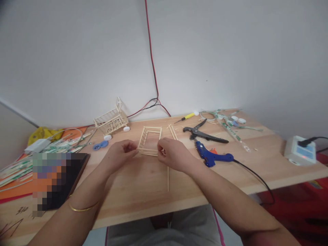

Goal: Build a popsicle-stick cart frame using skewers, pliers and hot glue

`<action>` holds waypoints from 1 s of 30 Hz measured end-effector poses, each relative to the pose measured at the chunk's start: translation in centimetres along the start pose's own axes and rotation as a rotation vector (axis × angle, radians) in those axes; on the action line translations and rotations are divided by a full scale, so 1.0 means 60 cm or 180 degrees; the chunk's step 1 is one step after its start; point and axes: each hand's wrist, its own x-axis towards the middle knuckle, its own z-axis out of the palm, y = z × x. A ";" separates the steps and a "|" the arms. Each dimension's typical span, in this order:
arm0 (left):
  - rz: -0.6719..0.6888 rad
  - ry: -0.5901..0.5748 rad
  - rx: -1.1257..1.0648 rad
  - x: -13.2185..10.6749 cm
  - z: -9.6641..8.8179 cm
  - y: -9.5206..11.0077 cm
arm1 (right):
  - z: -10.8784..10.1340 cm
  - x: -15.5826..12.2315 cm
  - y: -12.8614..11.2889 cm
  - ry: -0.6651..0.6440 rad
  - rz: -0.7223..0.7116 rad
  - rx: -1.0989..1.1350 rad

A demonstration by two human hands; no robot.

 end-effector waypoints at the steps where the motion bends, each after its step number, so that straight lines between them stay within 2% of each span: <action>1: -0.0017 -0.0004 -0.0062 0.000 0.000 0.000 | 0.000 0.000 0.001 0.0003 -0.0007 -0.0004; 9: 0.0038 0.0049 -0.0225 0.000 0.006 -0.009 | 0.001 0.002 0.002 0.0027 0.0024 0.0041; 17: 0.0110 0.0212 -0.0182 -0.001 0.012 -0.005 | 0.001 0.006 0.006 0.0121 -0.0053 0.0105; 30: 0.0161 0.0365 0.0112 0.002 0.018 -0.009 | 0.007 0.021 0.038 0.0160 -0.0666 0.0105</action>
